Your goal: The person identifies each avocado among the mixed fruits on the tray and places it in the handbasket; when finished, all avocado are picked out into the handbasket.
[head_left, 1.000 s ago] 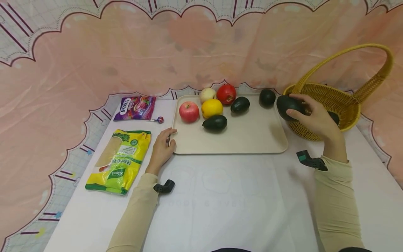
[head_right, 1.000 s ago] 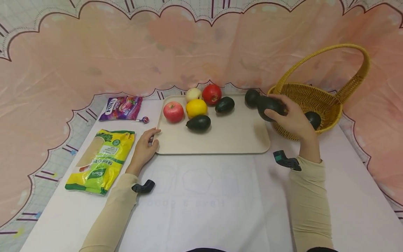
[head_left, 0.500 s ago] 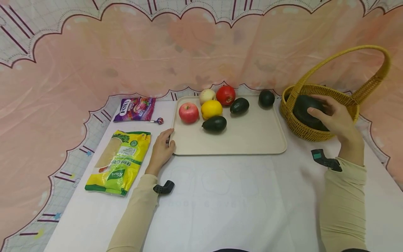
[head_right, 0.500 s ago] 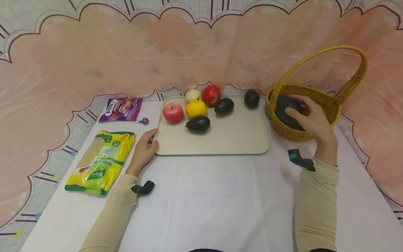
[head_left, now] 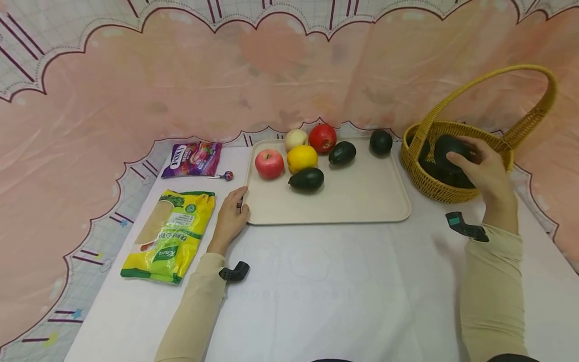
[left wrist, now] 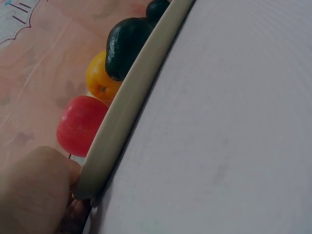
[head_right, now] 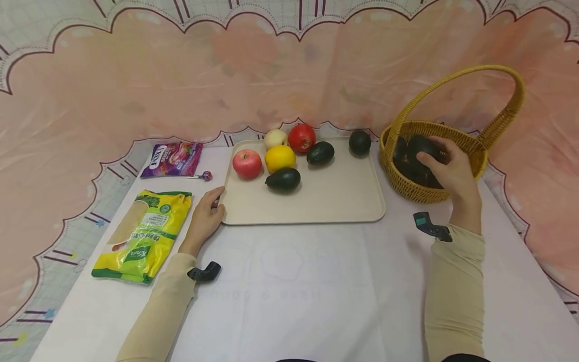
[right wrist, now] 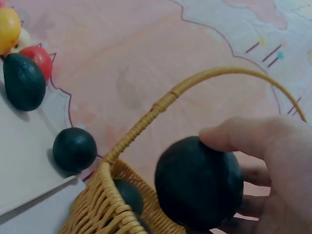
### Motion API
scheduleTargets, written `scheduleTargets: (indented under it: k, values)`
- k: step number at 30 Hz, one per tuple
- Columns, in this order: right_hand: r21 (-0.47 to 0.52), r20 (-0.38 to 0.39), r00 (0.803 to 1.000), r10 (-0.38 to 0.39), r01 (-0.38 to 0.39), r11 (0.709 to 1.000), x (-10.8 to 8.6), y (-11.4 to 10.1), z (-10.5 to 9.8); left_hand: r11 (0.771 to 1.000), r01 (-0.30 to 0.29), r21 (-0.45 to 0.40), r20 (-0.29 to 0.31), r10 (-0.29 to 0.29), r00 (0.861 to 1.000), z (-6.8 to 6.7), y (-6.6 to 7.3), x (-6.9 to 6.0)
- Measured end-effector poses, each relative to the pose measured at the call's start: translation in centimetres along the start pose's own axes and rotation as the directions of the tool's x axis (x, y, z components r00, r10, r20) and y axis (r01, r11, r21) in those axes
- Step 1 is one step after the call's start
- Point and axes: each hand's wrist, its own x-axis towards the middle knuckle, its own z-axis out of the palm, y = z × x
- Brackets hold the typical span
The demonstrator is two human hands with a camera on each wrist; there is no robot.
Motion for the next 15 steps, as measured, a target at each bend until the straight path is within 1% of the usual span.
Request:
scheduleTargets:
  k: [5,7,9,11,15]
  values:
    - [0.043,-0.029,0.997,0.078,-0.077,0.996,1.1,0.7,0.4,1.000,0.011,-0.005,0.006,-0.011,1.000,0.1,0.1,0.0]
    - [0.052,-0.022,0.993,0.115,-0.114,0.992,1.7,0.9,0.4,1.000,0.015,-0.006,0.007,-0.015,1.000,0.1,0.1,0.0]
    - [0.037,-0.007,0.990,0.140,-0.139,0.990,2.3,1.0,0.3,1.000,0.020,-0.011,0.005,-0.020,1.000,0.1,0.1,0.0]
    - [0.002,0.007,0.991,0.135,-0.135,0.991,2.9,1.1,0.2,1.000,0.022,-0.014,0.004,-0.022,1.000,0.1,0.1,0.0]
    - [-0.089,0.045,0.993,0.106,-0.102,0.991,4.3,1.1,0.0,1.000,0.020,-0.017,0.002,-0.020,1.000,0.1,0.0,0.0]
